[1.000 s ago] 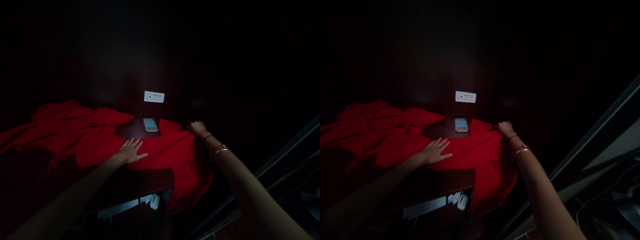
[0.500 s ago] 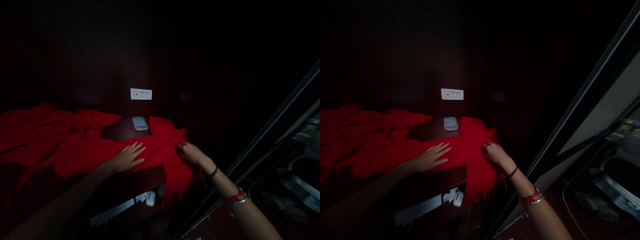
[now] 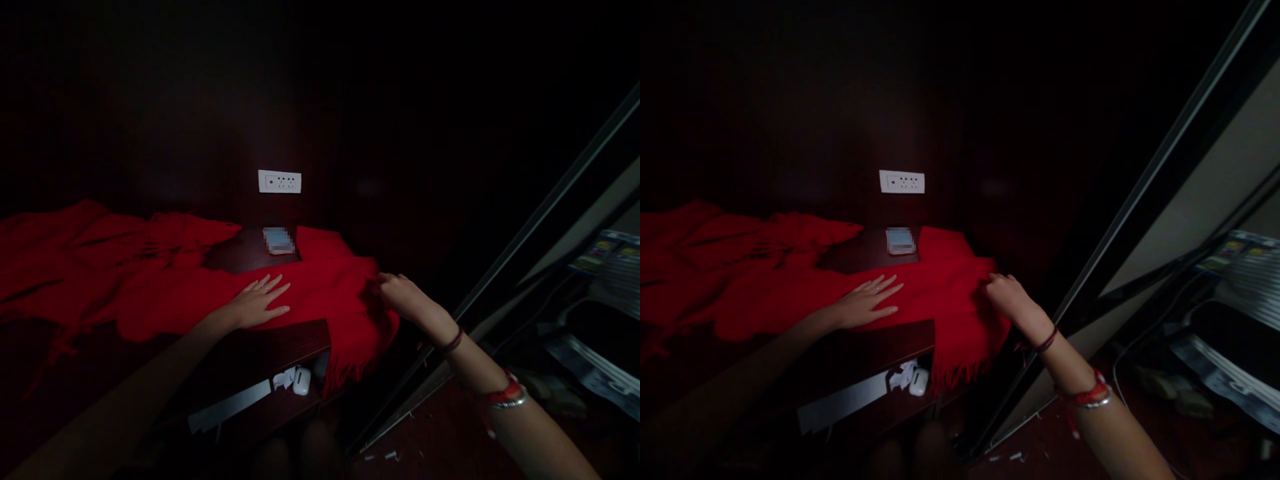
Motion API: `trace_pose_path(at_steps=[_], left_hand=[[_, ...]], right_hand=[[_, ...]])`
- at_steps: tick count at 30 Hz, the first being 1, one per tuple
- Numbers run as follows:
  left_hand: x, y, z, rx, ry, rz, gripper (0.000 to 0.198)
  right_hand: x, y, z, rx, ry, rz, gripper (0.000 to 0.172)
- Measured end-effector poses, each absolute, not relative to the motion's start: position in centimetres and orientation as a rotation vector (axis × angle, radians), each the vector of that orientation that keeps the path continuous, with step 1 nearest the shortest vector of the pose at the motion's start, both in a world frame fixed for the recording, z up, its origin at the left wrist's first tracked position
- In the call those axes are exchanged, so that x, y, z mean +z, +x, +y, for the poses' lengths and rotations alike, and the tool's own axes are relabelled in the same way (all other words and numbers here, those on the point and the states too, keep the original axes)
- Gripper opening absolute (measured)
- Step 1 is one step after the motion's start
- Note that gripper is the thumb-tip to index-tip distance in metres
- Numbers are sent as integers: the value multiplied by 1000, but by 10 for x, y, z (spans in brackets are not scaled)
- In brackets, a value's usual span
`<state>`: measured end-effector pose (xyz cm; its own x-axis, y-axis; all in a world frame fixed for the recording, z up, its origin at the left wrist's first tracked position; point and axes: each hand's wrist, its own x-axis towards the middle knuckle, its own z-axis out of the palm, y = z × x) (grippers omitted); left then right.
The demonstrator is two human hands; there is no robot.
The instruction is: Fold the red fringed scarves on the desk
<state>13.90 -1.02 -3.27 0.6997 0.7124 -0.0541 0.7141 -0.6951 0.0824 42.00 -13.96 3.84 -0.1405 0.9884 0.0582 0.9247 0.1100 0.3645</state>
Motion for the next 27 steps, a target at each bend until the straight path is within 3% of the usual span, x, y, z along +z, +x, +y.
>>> trace_pose_path(at_steps=[10,16,21,27], left_hand=[[-32,136,-10,-24,2793,1131,69],[-33,135,-11,10,2794,1114,68],[-33,136,-13,24,2779,1129,68],[-34,137,-13,22,2739,1220,71]], right_hand=[[21,404,-64,386,2071,2455,40],[39,416,0,202,1912,2208,25],[57,425,13,430,1944,2304,28],[42,411,6,497,2063,2212,26]])
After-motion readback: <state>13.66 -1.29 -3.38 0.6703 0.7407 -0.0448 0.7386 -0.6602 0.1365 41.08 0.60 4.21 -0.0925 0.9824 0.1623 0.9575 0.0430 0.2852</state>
